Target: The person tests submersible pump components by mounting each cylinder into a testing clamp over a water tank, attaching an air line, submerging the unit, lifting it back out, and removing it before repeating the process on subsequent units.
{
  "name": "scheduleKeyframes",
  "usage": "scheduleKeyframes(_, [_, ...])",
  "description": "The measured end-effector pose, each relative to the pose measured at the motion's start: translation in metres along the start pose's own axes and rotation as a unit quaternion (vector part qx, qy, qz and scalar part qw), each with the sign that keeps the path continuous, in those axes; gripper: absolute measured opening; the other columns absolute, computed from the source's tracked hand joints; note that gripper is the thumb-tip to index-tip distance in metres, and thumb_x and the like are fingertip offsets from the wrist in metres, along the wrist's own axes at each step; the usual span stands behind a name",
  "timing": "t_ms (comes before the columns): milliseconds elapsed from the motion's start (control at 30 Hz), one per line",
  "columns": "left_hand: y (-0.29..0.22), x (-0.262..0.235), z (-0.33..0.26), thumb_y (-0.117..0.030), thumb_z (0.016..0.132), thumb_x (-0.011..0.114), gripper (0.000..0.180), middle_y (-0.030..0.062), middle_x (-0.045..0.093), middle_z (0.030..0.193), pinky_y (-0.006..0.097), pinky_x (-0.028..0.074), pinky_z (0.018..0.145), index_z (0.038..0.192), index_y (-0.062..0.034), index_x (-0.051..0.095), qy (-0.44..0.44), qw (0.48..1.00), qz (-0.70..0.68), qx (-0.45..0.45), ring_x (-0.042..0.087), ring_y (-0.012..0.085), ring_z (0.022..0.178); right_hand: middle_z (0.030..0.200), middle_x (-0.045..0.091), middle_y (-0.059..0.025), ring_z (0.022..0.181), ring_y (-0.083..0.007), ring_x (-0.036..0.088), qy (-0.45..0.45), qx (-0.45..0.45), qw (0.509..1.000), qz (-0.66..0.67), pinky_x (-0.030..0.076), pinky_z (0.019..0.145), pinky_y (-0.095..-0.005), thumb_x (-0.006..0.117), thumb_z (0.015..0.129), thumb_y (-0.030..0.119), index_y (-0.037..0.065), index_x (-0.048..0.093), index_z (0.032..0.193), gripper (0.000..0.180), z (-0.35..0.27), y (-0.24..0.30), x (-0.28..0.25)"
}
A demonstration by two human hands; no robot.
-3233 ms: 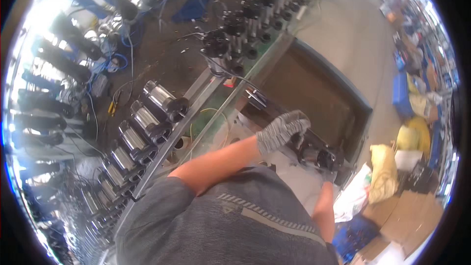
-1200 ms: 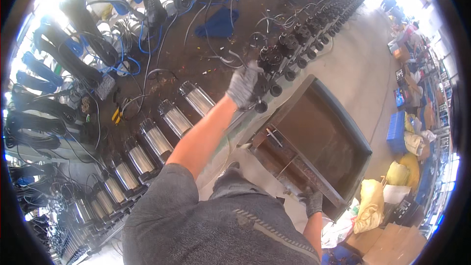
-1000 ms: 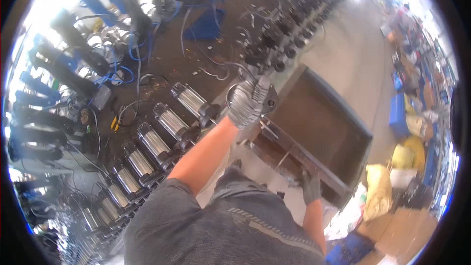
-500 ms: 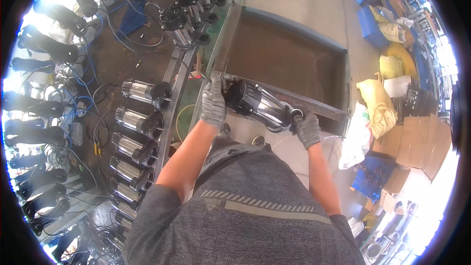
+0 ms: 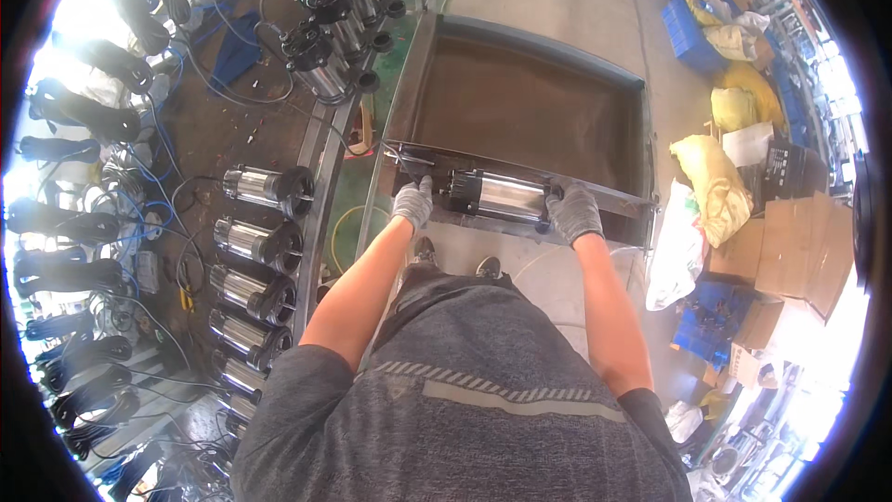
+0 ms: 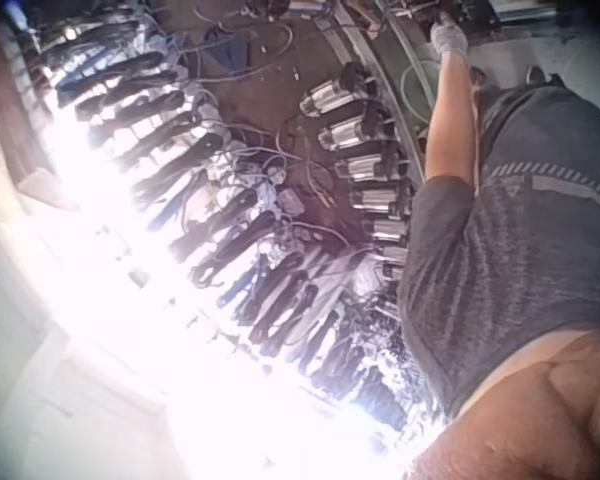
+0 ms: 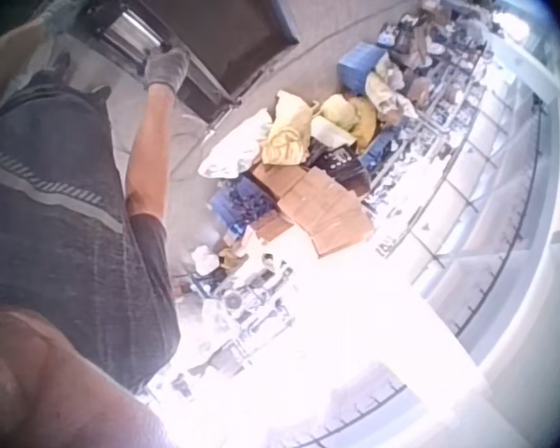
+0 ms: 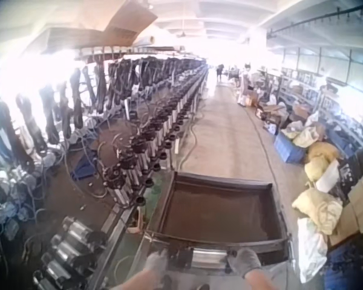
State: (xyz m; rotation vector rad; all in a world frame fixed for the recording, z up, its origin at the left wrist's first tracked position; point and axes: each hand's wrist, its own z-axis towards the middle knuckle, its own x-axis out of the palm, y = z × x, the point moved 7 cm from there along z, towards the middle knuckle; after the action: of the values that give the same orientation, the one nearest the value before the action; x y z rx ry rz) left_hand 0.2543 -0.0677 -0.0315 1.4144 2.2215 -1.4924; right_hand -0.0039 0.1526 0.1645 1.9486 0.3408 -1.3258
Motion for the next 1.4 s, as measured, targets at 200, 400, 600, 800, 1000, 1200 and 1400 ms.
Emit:
scheduleKeyframes(200, [-0.038,-0.035,-0.046,-0.039,0.104,0.063,0.041,0.0106,0.071,0.081,0.039,0.057,0.075,0.103,0.0015,0.070,-0.061,0.985,0.062,0.147,0.069,0.0252,0.075,0.102,0.072,-0.0240,0.099,-0.0399,0.069,-0.040,-0.054,0.997,0.045,0.054,0.092,-0.0490,0.066,0.095,0.023,0.005,0.069,0.120,0.032,-0.003,-0.002,0.001])
scheduleKeyframes(400, [-0.072,0.003,-0.082,-0.019,0.096,0.076,0.045,0.0136,0.069,0.119,0.037,0.052,0.096,0.131,-0.0004,0.055,0.004,0.967,-0.096,0.237,0.066,0.0235,0.106,0.108,0.072,-0.0196,0.099,-0.0332,0.069,-0.014,0.085,0.899,0.430,0.055,0.089,-0.0428,0.071,0.097,0.024,0.005,0.062,0.130,0.040,-0.025,-0.090,0.025])
scheduleKeyframes(600, [-0.078,0.016,-0.080,-0.010,0.086,0.086,0.068,0.0133,0.068,0.121,0.034,0.051,0.100,0.137,0.0023,0.044,0.035,0.958,-0.189,0.210,0.064,0.0200,0.109,0.108,0.070,-0.0230,0.097,-0.0423,0.067,-0.275,0.181,0.940,0.088,0.054,0.087,-0.0507,0.070,0.095,0.028,0.006,0.063,0.125,0.038,-0.077,-0.265,-0.023])
scheduleKeyframes(800, [-0.095,0.013,-0.092,-0.013,0.084,0.089,0.068,0.0106,0.069,0.115,0.033,0.051,0.098,0.134,0.0018,0.046,0.009,0.974,-0.111,0.196,0.064,0.0183,0.103,0.089,0.069,-0.0215,0.086,-0.0413,0.067,-0.224,0.370,0.894,0.117,0.054,0.083,-0.0523,0.073,0.094,0.027,0.007,0.057,0.127,0.041,-0.102,-0.372,-0.004])
scheduleKeyframes(1000, [-0.099,0.011,-0.089,-0.016,0.082,0.091,0.068,0.0114,0.071,0.116,0.033,0.052,0.098,0.130,0.0027,0.048,0.020,0.980,-0.082,0.180,0.065,0.0190,0.103,0.091,0.072,-0.0196,0.087,-0.0399,0.068,-0.178,0.380,0.790,0.447,0.056,0.082,-0.0481,0.070,0.096,0.033,0.007,0.059,0.126,0.042,-0.068,-0.401,0.054])
scheduleKeyframes(1200, [-0.098,0.008,-0.083,-0.022,0.080,0.093,0.066,0.0123,0.072,0.115,0.034,0.054,0.094,0.127,0.0026,0.052,0.015,0.986,-0.021,0.168,0.067,0.0197,0.101,0.081,0.064,-0.0072,0.060,-0.0176,0.062,-0.263,0.277,0.922,0.057,0.053,0.055,-0.0370,0.063,0.100,0.025,0.008,0.066,0.113,0.022,-0.049,-0.389,0.025])
scheduleKeyframes(1400, [-0.100,0.005,-0.085,-0.030,0.080,0.093,0.073,0.0141,0.072,0.117,0.034,0.053,0.092,0.131,0.0022,0.052,0.002,0.987,0.039,0.157,0.068,0.0228,0.101,0.095,0.074,-0.0102,0.083,-0.0213,0.070,-0.039,0.226,0.878,0.420,0.054,0.073,-0.0354,0.052,0.106,0.015,0.006,0.070,0.119,0.023,-0.063,-0.279,0.040])
